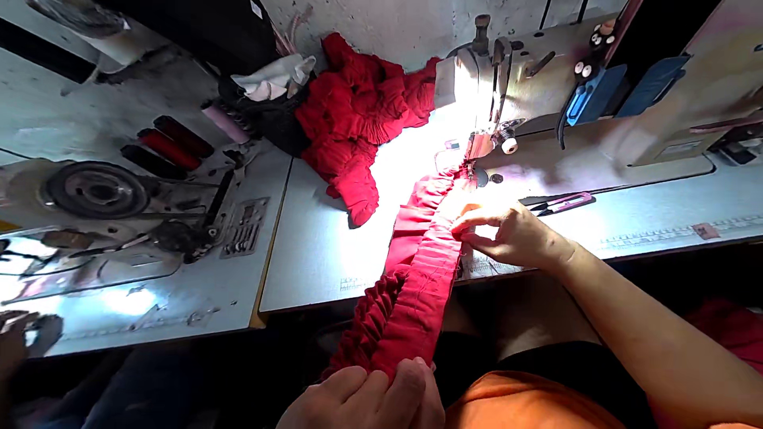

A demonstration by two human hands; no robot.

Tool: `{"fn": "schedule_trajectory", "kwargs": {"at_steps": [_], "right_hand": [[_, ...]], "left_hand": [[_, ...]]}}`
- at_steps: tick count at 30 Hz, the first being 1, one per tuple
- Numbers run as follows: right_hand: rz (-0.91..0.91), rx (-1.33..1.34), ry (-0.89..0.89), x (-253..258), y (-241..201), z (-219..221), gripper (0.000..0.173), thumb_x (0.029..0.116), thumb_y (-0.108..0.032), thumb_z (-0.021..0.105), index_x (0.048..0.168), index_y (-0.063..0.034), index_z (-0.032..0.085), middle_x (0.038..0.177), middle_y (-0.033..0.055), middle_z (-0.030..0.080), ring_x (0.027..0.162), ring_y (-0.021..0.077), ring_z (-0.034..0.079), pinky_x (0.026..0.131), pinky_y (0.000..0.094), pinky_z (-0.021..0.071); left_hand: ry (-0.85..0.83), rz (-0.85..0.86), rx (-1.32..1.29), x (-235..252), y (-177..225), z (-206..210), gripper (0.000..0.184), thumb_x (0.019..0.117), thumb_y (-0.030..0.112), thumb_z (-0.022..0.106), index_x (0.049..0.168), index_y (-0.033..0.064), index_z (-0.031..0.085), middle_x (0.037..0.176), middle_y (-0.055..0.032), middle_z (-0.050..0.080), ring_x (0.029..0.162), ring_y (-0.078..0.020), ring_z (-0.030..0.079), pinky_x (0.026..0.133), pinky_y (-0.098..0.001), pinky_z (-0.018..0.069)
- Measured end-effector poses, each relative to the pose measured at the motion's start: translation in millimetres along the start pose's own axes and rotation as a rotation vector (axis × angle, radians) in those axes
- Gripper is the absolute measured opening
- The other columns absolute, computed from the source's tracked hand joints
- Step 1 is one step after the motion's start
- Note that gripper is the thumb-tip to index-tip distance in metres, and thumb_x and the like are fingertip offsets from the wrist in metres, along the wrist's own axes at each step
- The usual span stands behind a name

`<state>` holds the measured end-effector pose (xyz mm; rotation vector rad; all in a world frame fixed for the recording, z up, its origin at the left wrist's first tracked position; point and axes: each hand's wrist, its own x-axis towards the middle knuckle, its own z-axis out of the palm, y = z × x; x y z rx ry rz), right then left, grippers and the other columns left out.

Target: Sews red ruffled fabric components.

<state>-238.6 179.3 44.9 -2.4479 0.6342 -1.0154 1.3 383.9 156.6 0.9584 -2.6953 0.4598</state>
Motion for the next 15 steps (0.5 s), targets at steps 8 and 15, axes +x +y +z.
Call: {"fn": "schedule_trajectory", "kwargs": {"at_steps": [8,15], "right_hand": [[-0.121,-0.054,0.052,0,-1,6,0.019,0.0940,-0.014,0.061,0.091,-0.0091,0.079,0.096,0.0038,0.075,0.097,0.0174,0.068,0.087,0.0359,0.0538],[0.022,-0.160,0.065,0,-4,-18,0.024,0.0998,-0.011,0.053,0.106,-0.0077,0.076,0.109,0.0082,0.074,0.109,0.0225,0.067,0.096,0.0434,0.0514]], "left_hand": [[-0.015,0.016,-0.028,-2,2,2,0.020,0.1047,0.003,0.047,0.100,0.0040,0.067,0.079,-0.0088,0.060,0.052,-0.0194,0.041,0.048,-0.0317,0.0299],[-0.017,0.016,-0.039,-4,1,0,0.021,0.1047,0.003,0.046,0.100,0.0037,0.067,0.080,-0.0096,0.062,0.053,-0.0199,0.042,0.049,-0.0320,0.0315]]}}
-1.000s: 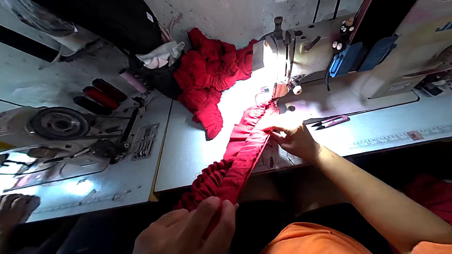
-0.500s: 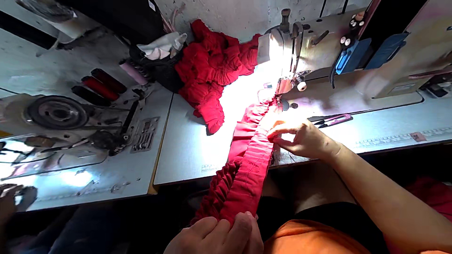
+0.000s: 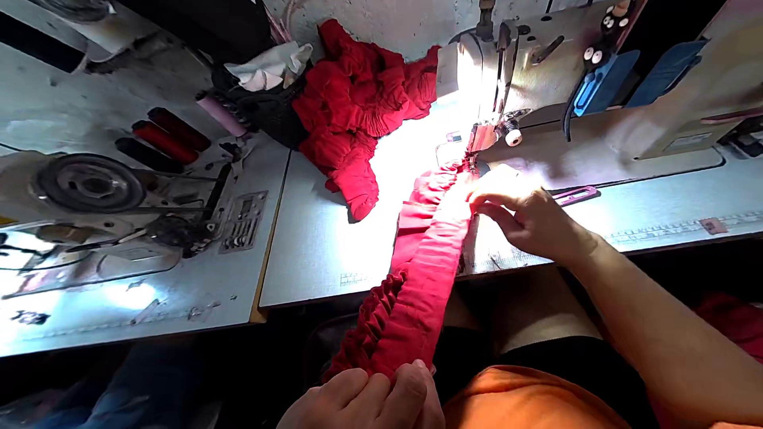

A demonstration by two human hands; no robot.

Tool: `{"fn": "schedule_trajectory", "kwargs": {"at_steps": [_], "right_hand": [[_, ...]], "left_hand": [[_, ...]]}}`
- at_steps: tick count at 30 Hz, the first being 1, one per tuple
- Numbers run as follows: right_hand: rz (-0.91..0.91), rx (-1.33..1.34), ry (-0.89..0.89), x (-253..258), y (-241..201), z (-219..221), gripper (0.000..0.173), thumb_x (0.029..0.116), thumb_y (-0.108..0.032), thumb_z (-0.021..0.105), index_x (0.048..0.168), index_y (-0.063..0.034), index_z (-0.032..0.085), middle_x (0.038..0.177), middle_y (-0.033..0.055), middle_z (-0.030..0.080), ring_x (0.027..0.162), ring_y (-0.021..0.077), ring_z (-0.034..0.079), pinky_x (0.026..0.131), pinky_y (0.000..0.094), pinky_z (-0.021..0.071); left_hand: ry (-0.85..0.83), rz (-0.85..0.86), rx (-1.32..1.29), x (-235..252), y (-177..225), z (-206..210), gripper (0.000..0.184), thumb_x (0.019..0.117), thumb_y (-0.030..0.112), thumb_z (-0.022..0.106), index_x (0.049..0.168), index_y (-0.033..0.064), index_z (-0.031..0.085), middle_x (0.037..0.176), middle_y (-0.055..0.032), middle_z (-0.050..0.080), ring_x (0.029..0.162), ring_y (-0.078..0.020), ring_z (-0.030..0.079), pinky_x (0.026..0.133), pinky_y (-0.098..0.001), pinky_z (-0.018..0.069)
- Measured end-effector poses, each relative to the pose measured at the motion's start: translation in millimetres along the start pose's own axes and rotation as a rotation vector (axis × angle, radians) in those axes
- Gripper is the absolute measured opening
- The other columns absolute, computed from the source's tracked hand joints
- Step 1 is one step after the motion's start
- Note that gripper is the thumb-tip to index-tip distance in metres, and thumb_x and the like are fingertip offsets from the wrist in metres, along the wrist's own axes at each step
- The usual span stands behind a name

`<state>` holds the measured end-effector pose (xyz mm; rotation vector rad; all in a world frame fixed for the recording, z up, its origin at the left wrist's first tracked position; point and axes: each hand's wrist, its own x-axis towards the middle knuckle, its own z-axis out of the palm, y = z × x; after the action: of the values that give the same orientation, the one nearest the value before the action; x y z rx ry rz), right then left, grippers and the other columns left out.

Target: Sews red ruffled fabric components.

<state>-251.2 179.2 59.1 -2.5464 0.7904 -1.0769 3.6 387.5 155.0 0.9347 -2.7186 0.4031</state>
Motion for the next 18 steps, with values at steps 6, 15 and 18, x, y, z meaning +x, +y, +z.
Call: {"fn": "schedule_trajectory", "kwargs": {"at_steps": [6,15,18], "right_hand": [[-0.032,0.073,0.053,-12,-20,6,0.032,0.0871,-0.011,0.062,0.116,-0.0060,0.074,0.118,0.0081,0.072,0.112,0.0158,0.068,0.097,0.0338,0.0558],[-0.248,0.045,0.215,-34,-35,54,0.026,0.1013,-0.005,0.056,0.116,-0.0049,0.077,0.122,0.0114,0.075,0.125,0.0215,0.066,0.112,0.0354,0.0493],[-0.284,0.101,0.198,-38,-37,54,0.027,0.1015,-0.003,0.055,0.117,-0.0036,0.076,0.121,0.0124,0.075,0.124,0.0213,0.067,0.111,0.0343,0.0493]], "left_hand": [[0.011,0.014,-0.021,2,-1,1,0.018,0.1048,0.005,0.050,0.100,0.0032,0.067,0.079,-0.0091,0.062,0.053,-0.0195,0.041,0.049,-0.0315,0.0308],[0.015,0.005,-0.042,6,1,-1,0.016,0.1031,0.006,0.056,0.097,0.0026,0.070,0.076,-0.0093,0.064,0.051,-0.0193,0.043,0.049,-0.0314,0.0321],[-0.008,0.021,-0.060,6,3,0,0.017,0.1034,0.006,0.055,0.098,0.0016,0.070,0.076,-0.0093,0.063,0.051,-0.0195,0.043,0.048,-0.0310,0.0327]]}}
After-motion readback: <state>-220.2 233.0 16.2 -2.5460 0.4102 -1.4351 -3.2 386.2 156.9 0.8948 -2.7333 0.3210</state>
